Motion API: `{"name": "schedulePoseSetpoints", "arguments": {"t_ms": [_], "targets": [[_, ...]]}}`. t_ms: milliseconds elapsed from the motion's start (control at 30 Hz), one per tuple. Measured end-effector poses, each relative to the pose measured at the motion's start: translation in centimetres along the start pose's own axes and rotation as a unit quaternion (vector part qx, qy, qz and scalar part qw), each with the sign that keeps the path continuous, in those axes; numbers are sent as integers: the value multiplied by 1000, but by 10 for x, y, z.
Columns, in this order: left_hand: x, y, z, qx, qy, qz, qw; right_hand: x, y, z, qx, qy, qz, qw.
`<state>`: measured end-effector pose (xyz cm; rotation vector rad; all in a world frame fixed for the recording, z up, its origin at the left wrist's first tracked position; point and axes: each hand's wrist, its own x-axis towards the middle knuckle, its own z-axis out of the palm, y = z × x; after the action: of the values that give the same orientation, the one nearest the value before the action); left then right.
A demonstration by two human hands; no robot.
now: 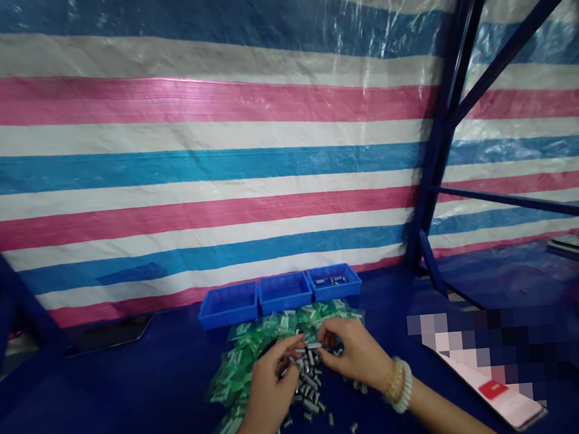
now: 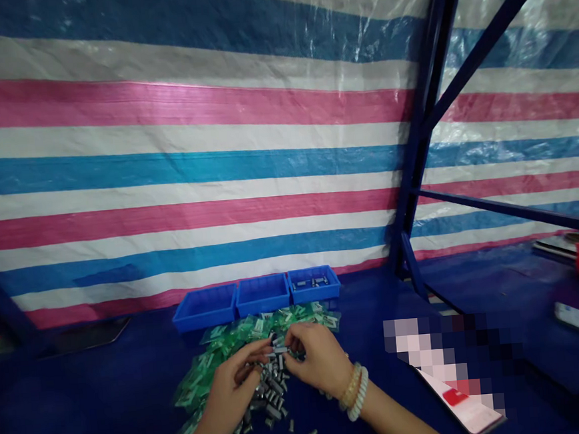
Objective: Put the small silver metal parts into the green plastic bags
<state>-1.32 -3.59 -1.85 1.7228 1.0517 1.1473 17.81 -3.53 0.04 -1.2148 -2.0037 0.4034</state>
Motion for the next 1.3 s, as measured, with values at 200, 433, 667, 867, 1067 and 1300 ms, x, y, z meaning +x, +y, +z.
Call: {"name": "schedulePoseSetpoints", "arguments": {"t_ms": [200,433,667,867,1067,1300], "targets": [[-4,7,7,-62,-80,-38,994,-8,-15,7,9,41,-115,993],[-8,21,3,-57,31,-17,998,-6,-14,7,111,91,-79,986],[-13,24,0,31,37,63,997,-3,-5,20,316,21,18,948],[-8,21,-4,38,48,68,996,35,26,-11,78,115,-58,989],[-4,16,-5,42,36,57,997,82,74,-42,-82,111,-37,990],[-2,12,-8,48,37,66,996,20,49,-39,-80,-85,-97,988]]}}
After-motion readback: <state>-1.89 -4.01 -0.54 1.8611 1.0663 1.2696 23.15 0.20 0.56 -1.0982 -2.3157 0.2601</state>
